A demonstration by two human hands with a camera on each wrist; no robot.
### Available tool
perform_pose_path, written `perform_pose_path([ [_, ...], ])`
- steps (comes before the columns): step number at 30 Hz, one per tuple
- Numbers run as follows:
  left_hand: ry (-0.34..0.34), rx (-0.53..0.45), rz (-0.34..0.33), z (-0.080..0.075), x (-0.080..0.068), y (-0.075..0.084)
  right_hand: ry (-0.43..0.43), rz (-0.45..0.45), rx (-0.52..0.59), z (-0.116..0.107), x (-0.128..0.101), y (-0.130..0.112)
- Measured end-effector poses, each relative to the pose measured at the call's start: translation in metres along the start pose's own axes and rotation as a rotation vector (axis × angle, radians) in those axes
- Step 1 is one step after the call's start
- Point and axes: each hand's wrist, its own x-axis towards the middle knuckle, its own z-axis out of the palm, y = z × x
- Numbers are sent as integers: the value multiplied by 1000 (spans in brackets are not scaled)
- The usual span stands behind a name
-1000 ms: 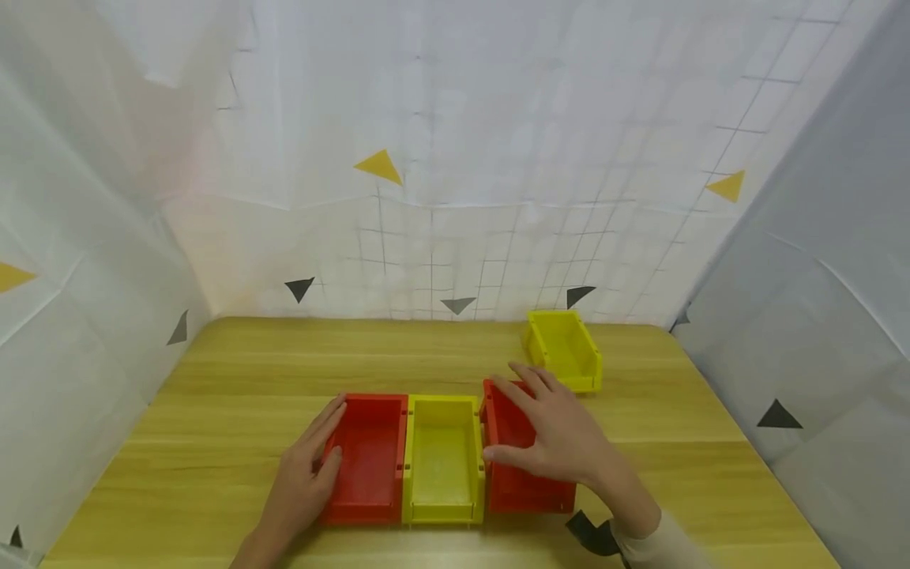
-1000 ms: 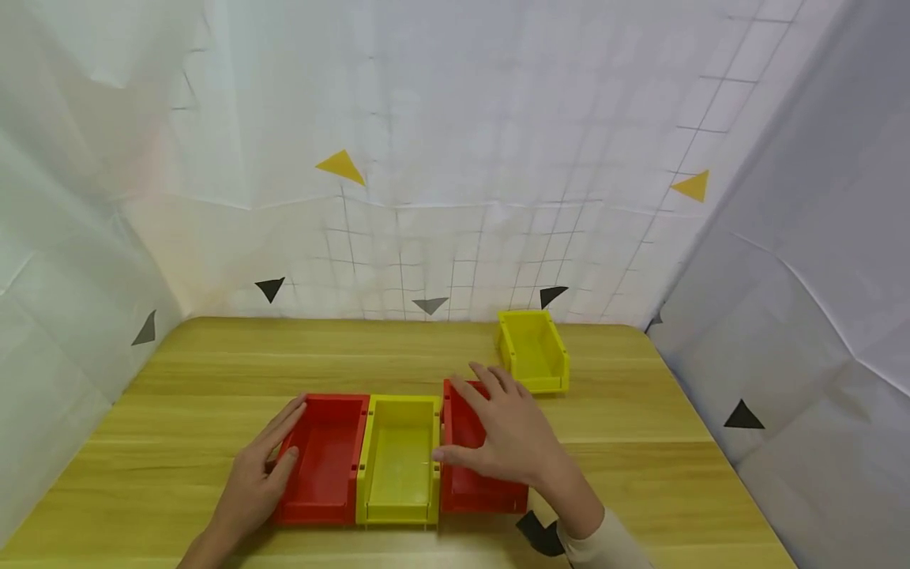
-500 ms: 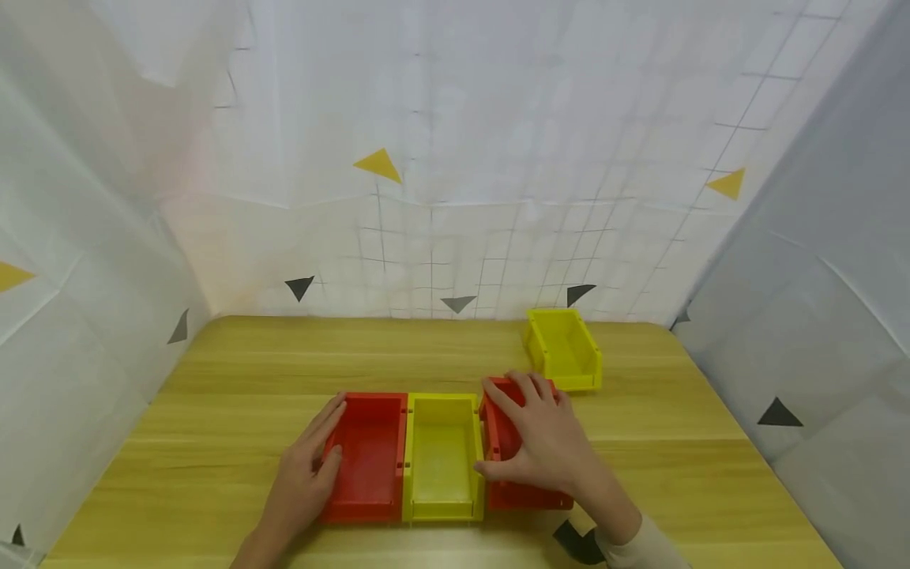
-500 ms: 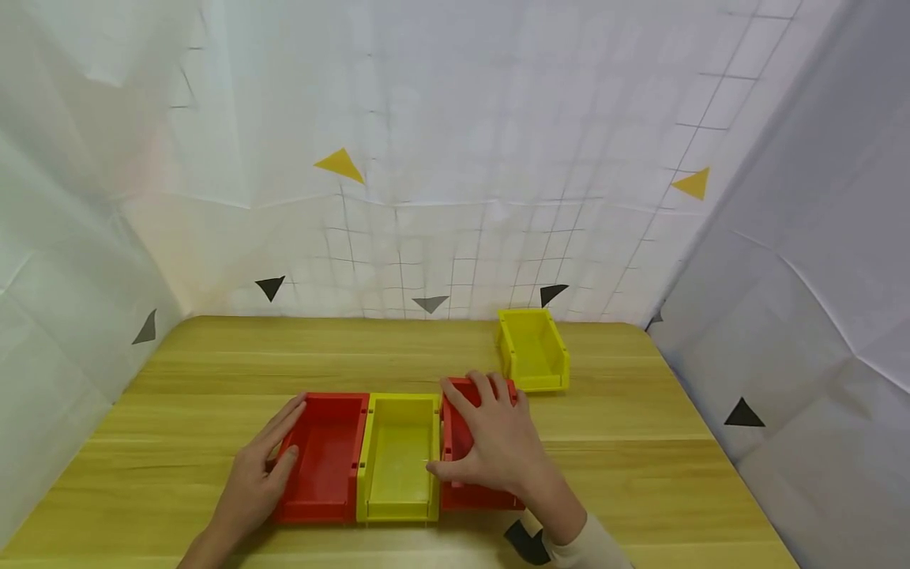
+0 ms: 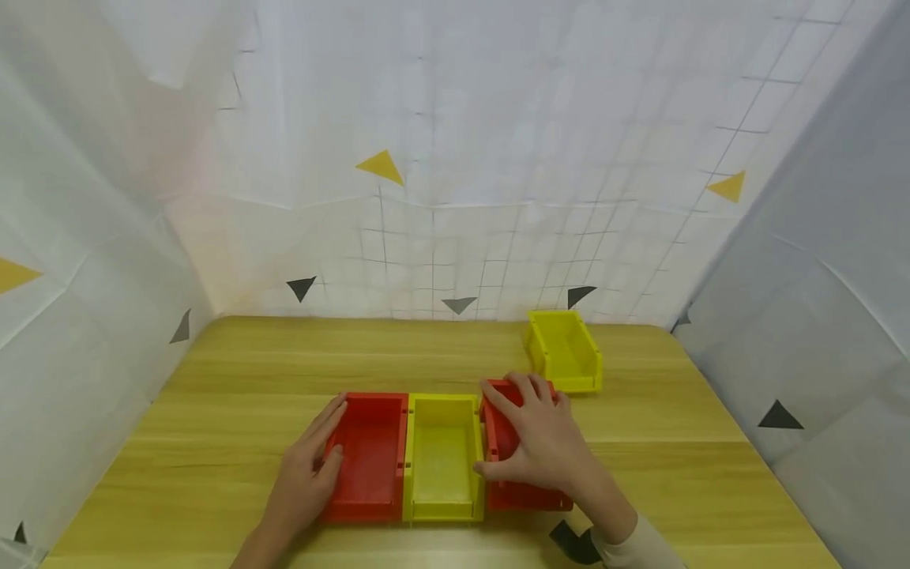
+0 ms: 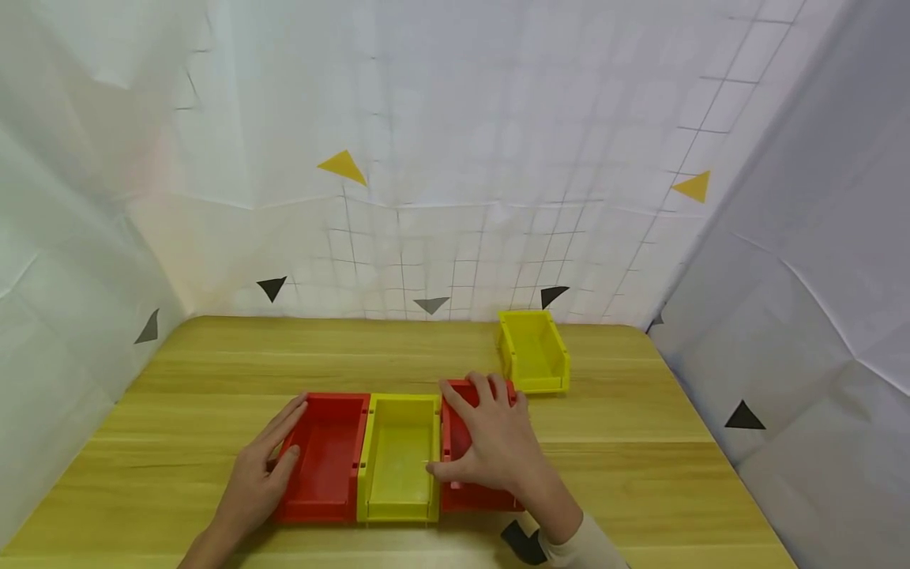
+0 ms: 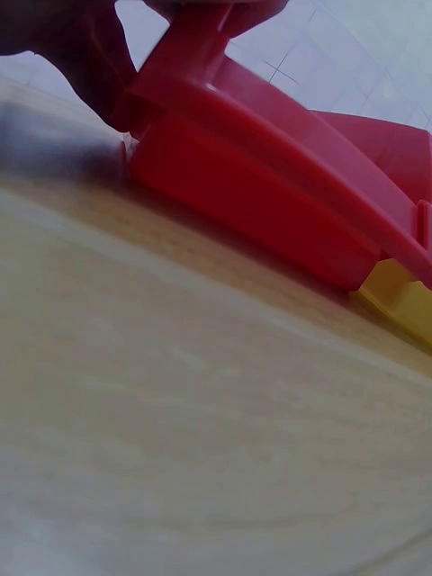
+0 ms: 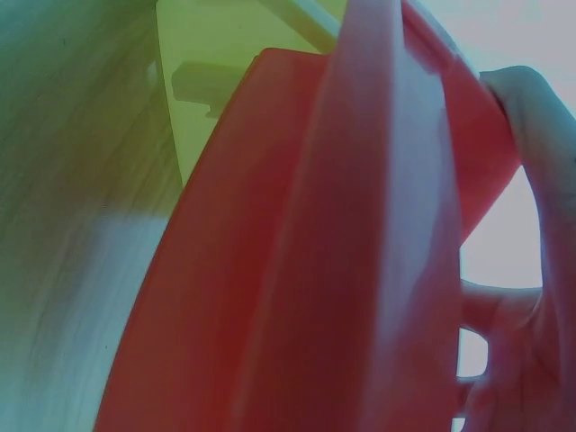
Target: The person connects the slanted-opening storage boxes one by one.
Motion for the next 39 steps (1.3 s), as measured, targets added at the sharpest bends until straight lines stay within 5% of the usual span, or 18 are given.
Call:
perform_pose_path([
  [39, 12, 34, 35, -1, -1, 2, -33, 36, 53, 2, 1, 0],
])
